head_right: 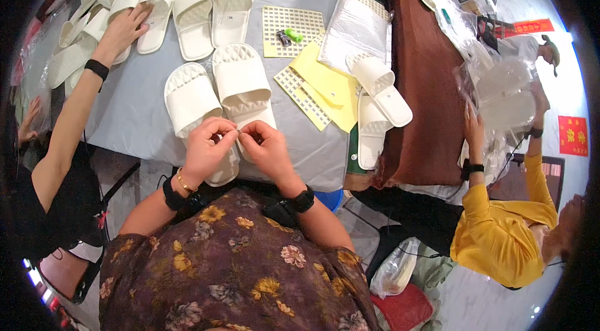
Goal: Inspect white sandals for defects, sort them on a table, and pack them into plastic bags as part of a manufacturing quality control process.
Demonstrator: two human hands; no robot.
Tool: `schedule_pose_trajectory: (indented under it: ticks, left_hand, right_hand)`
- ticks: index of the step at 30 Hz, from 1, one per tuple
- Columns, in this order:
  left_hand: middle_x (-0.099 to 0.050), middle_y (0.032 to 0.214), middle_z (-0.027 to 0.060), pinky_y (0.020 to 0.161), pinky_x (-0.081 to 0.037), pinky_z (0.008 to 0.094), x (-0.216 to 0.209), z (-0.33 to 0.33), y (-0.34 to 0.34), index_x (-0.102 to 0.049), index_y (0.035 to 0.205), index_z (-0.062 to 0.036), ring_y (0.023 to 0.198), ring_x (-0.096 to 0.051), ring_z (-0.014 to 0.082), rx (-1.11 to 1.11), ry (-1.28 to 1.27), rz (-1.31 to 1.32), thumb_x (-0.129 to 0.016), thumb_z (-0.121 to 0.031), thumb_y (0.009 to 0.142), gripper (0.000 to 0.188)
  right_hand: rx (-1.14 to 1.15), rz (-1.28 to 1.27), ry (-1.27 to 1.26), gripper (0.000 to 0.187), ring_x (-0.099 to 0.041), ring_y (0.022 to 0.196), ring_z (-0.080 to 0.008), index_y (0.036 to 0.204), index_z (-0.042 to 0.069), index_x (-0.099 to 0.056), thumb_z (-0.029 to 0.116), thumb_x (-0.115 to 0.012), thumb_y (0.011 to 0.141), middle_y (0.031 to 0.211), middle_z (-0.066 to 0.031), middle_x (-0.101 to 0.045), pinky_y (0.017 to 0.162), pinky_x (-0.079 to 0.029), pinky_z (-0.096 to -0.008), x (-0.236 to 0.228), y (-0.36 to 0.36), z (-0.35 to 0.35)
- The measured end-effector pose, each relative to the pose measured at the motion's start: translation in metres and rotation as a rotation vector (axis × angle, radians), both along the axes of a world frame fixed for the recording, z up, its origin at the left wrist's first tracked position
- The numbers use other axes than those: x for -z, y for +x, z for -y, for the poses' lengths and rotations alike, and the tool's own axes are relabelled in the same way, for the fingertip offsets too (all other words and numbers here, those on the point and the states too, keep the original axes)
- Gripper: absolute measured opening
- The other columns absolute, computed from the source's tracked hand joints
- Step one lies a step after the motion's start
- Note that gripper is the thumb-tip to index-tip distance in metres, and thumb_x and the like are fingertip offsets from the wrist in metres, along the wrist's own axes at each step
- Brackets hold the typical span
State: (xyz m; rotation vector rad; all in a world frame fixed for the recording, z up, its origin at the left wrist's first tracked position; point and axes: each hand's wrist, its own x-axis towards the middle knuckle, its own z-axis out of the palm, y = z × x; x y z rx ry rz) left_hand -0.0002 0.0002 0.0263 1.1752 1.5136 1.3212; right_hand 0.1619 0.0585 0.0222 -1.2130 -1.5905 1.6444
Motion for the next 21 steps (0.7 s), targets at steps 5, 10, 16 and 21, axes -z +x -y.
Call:
schedule_pose_trajectory:
  ticks: [5, 10, 16, 21]
  left_hand:
    - [-0.069, 0.096, 0.0037, 0.069, -0.049, 0.0229, 0.001, 0.0, -0.001, -0.069, 0.092, 0.0001, 0.077, -0.06, 0.0076, -0.026, -0.038, 0.04, -0.067, -0.007, 0.09, 0.007]
    - [-0.068, 0.091, 0.0011, 0.071, -0.05, 0.0226, -0.001, -0.002, 0.001, -0.069, 0.095, 0.0013, 0.078, -0.06, 0.0061, -0.008, -0.085, 0.135, -0.066, -0.007, 0.092, 0.009]
    - [-0.067, 0.085, 0.0033, 0.064, -0.049, 0.0242, 0.006, 0.003, 0.002, -0.069, 0.093, 0.0011, 0.074, -0.062, 0.0092, -0.024, -0.052, 0.156, -0.069, -0.01, 0.089, 0.012]
    - [-0.068, 0.086, 0.0037, 0.065, -0.049, 0.024, 0.009, 0.003, 0.004, -0.069, 0.093, 0.001, 0.076, -0.063, 0.0092, -0.003, -0.063, 0.186, -0.07, -0.011, 0.089, 0.012]
  right_hand:
    - [0.03, -0.059, -0.013, 0.01, -0.057, 0.072, -0.0043, 0.095, 0.0, -0.065, 0.009, -0.068, 0.09, 0.079, 0.0024, -0.065, 0.064, -0.047, -0.0219, -0.003, -0.003, 0.002]
    - [0.049, -0.082, -0.002, 0.011, -0.057, 0.072, -0.0041, 0.097, 0.0, -0.065, 0.009, -0.068, 0.09, 0.079, 0.0032, -0.064, 0.063, -0.046, -0.0206, -0.003, -0.001, 0.004]
    - [0.054, -0.085, -0.069, 0.009, -0.055, 0.07, -0.0024, 0.092, 0.0, -0.064, 0.009, -0.067, 0.091, 0.079, 0.003, -0.063, 0.06, -0.043, -0.0198, -0.003, -0.004, 0.005]
    - [0.101, -0.092, -0.088, 0.008, -0.054, 0.069, -0.002, 0.091, 0.001, -0.063, 0.008, -0.064, 0.092, 0.078, 0.0041, -0.062, 0.059, -0.043, -0.0195, -0.007, -0.005, 0.005]
